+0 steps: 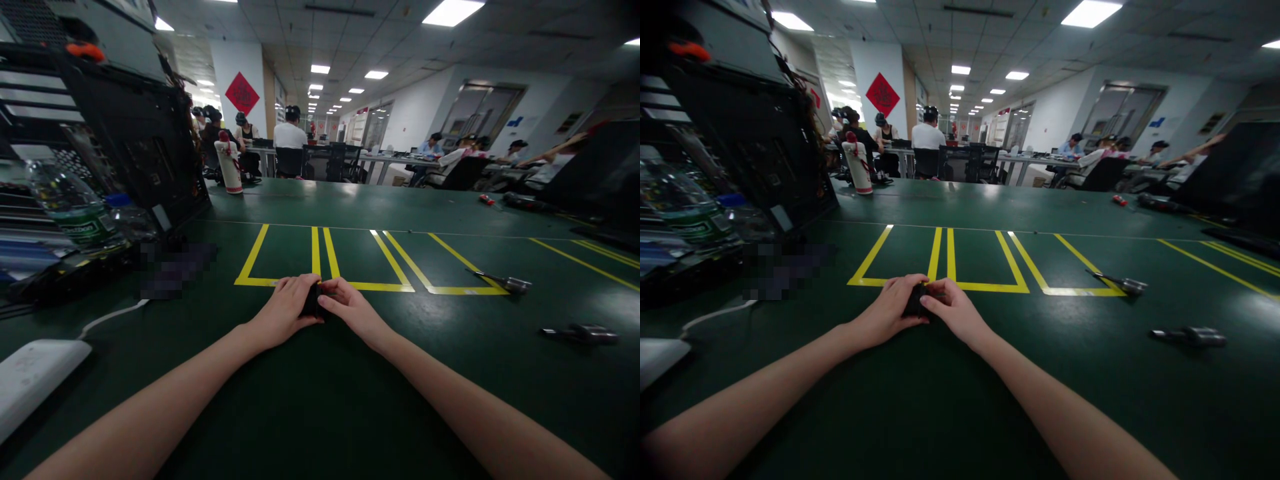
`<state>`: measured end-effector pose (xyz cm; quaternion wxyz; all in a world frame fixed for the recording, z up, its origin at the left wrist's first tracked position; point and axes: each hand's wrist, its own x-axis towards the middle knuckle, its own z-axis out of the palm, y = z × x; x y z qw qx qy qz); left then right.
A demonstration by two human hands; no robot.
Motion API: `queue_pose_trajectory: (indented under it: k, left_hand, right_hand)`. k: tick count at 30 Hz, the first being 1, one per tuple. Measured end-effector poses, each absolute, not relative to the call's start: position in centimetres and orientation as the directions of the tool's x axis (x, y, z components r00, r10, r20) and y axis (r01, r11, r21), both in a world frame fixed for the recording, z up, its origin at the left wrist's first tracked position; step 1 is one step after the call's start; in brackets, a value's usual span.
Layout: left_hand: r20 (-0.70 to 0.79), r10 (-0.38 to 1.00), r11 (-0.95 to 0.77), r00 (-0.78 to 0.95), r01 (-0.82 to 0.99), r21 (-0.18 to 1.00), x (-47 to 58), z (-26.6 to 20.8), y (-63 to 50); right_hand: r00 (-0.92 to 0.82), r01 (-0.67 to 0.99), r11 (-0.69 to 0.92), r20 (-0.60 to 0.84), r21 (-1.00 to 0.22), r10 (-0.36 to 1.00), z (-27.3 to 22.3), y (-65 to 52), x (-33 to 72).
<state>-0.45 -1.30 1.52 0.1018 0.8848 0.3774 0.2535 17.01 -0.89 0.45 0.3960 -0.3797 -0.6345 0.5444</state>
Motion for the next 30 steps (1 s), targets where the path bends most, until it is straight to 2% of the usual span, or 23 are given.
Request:
queue_pose_trajectory:
  k: [3,8,14,19,25,30]
  left_hand:
    - [0.368,0.725,-0.689,0.582,0.618,0.378,-0.5,1.5,-1.2]
    - [0.373,0.725,-0.688,0.579,0.618,0.379,-0.4,1.4,-1.1]
    - [0.380,0.723,-0.691,0.577,0.615,0.380,-0.4,1.4,-1.1]
    - [0.369,0.727,-0.687,0.579,0.617,0.385,-0.4,1.5,-1.2]
    - [0.336,0.730,-0.682,0.594,0.614,0.397,-0.4,2.3,-1.6]
    - [0.352,0.725,-0.689,0.592,0.613,0.387,-0.4,2.3,-1.6]
  right_hand:
    - [-0.420,0.043,0.102,0.075,-0.994,0.905,0.3,-0.8,17.2]
    - [-0.480,-0.053,0.131,0.140,-0.990,0.866,0.4,-0.8,17.1]
    - [-0.413,-0.027,0.175,0.170,-0.984,0.895,0.6,-0.8,16.8]
    - [-0.403,0.059,0.109,0.077,-0.992,0.912,0.6,-0.8,17.0]
    - [-0.470,-0.042,0.108,0.115,-0.993,0.875,0.6,-0.9,17.2]
    - [-0.432,-0.049,0.132,0.140,-0.990,0.891,0.8,-1.0,16.9]
